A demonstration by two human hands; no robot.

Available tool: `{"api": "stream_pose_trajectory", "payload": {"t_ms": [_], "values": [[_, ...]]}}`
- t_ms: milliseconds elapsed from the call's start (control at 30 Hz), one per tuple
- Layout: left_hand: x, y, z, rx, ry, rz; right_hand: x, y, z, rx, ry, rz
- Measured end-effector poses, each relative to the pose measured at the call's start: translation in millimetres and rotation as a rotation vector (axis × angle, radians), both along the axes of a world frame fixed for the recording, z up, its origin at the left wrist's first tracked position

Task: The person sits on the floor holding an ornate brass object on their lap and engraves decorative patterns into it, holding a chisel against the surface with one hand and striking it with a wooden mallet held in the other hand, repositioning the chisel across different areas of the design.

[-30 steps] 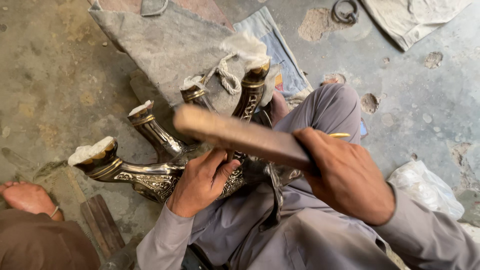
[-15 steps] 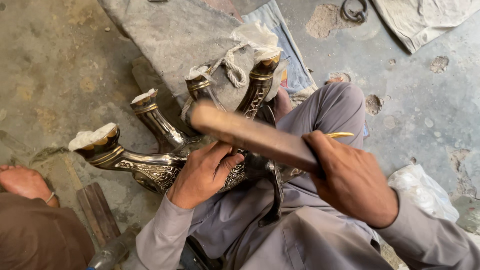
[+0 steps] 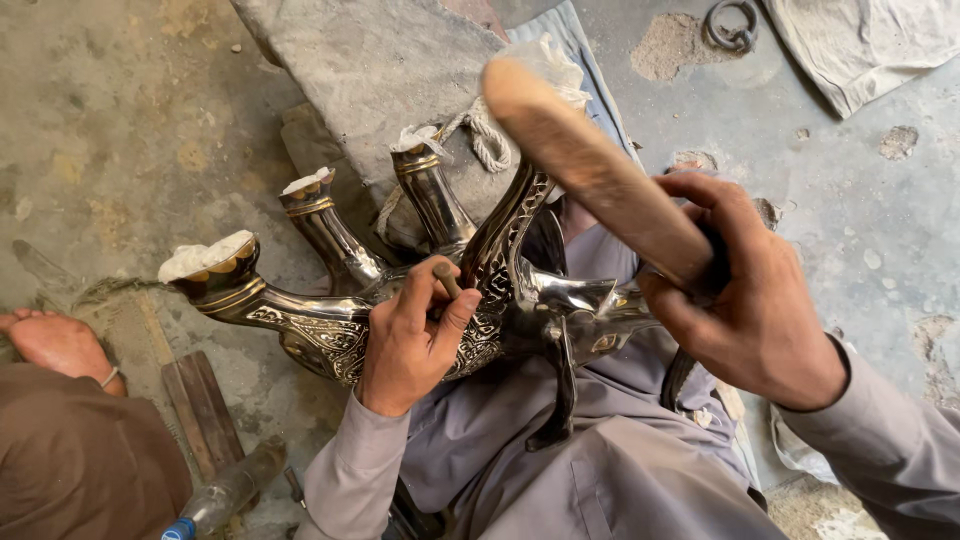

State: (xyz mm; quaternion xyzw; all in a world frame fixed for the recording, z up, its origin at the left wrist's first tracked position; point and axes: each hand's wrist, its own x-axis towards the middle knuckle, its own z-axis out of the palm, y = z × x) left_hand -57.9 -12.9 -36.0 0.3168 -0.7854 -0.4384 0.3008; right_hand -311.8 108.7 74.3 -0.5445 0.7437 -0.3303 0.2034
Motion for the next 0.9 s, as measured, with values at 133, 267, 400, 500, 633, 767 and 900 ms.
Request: {"api": "stream_pose_trajectory", "payload": {"t_ms": [133, 267, 400, 500, 633, 767, 900], "values": [[1.0, -0.6, 1.1, -0.010, -0.002, -0.036, -0.2, -4.5, 0.6, 0.005, 0.135, 0.082], [-0.3, -2.1, 4.4, -0.111, -0.081, -0.057, -6.4, -3.8, -4.1, 0.111, 0.700, 0.167], [-1.8, -4.6, 10.0, 0.002, -0.059, -0.090, -6.6, 0.7, -4.7, 0.123, 0.348, 0.052], [-4.0, -9.9, 13.5, -0.071, -0.059, -0.156, -9.4, 6.2, -1.3, 0.132, 0.651, 0.141], [-5.7, -12.7, 16.5, -0.080, -0.078, -0.198, -11.7, 13.6, -5.7, 0.169, 0.604, 0.123], [-3.8, -11.6, 17.3, 0.023, -0.074, -0.113, -16.0, 22.3, -10.8, 0.164, 0.733, 0.109], [0.8, -13.8, 15.5, 0.095, -0.030, -0.118, -16.6, 23.6, -15.8, 0.148, 0.713, 0.057]]}}
